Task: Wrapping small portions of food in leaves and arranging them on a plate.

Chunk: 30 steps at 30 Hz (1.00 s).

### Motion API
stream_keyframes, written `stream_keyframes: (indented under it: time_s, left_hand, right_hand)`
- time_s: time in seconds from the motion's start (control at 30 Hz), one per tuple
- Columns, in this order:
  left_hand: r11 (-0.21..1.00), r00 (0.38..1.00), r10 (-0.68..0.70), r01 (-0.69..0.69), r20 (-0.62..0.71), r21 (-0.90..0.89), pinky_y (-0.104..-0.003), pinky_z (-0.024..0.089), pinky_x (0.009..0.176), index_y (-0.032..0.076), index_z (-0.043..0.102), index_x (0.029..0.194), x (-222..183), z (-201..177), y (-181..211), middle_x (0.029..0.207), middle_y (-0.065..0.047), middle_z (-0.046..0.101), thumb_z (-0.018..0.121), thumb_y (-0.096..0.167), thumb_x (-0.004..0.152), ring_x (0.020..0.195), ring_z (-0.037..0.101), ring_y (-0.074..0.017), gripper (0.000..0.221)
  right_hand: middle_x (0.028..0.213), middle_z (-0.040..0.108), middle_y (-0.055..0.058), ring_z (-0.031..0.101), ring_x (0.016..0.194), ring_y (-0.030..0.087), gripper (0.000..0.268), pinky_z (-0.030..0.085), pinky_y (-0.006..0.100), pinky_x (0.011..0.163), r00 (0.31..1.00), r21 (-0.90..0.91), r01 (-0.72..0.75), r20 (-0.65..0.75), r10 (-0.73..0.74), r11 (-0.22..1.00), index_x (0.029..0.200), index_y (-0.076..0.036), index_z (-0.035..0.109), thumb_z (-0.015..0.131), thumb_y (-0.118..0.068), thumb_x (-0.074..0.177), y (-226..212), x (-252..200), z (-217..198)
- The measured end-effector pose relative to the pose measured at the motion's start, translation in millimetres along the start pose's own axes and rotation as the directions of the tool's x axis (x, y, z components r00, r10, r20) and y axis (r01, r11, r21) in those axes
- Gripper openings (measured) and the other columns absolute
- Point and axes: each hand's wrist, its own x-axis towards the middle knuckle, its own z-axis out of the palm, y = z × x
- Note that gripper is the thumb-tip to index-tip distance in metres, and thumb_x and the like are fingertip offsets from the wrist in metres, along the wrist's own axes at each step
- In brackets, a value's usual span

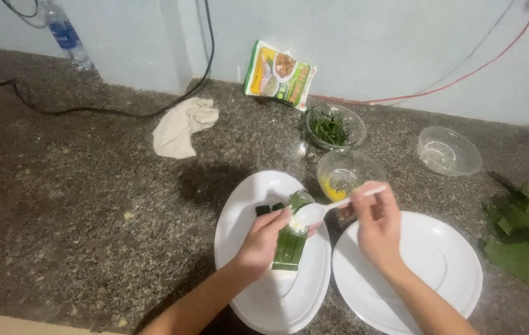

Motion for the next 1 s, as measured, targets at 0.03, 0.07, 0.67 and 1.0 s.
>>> stream_keyframes:
  time_s: [0.03,0.07,0.67,1.0]
  left_hand:
    - [1.0,1.0,-0.01,0.01,-0.018,-0.011,-0.027,0.05,0.082,-0.002,0.062,0.12,1,0,0,0.11,-0.015,0.068,0.051,0.028,0.087,0.095,0.065,-0.0228,0.046]
    - [1.0,1.0,-0.01,0.01,-0.018,-0.009,-0.027,0.05,0.082,-0.002,0.062,0.12,3,-1,-3,0.11,-0.015,0.068,0.051,0.028,0.087,0.095,0.065,-0.0228,0.046]
    - [0.995,0.998,0.005,0.001,-0.067,0.099,-0.025,0.045,0.092,0.002,0.065,0.116,14,-4,-12,0.113,-0.009,0.069,0.049,0.03,0.088,0.104,0.063,-0.0194,0.043]
    - [0.988,0.994,0.105,-0.1,0.04,-0.116,-0.037,0.032,0.089,0.002,0.062,0.115,15,-7,-19,0.112,-0.014,0.057,0.054,0.027,0.09,0.105,0.047,-0.0251,0.036]
  right_hand:
    - [0.074,0.054,0.003,0.053,0.06,0.011,0.006,0.047,0.021,0.053,0.999,-0.036,0.043,0.02,-0.042,0.998,0.093,-0.008,0.049,0.047,-0.013,0.096,1,-1,4]
    - [0.074,0.054,0.003,0.053,0.06,0.011,0.006,0.047,0.021,0.053,0.999,-0.034,0.043,0.018,-0.042,0.999,0.093,-0.008,0.049,0.047,-0.013,0.096,4,0,1]
    - [0.074,0.052,0.001,0.05,0.061,0.009,0.006,0.045,0.019,0.054,0.988,0.051,0.079,0.131,-0.085,0.996,0.094,-0.009,0.052,0.046,-0.01,0.095,15,-1,-1]
    - [0.08,0.056,0.005,0.058,0.067,0.013,0.002,0.053,0.025,0.063,0.995,-0.005,0.082,-0.058,-0.082,0.997,0.096,-0.006,0.051,0.049,-0.007,0.095,7,4,-7]
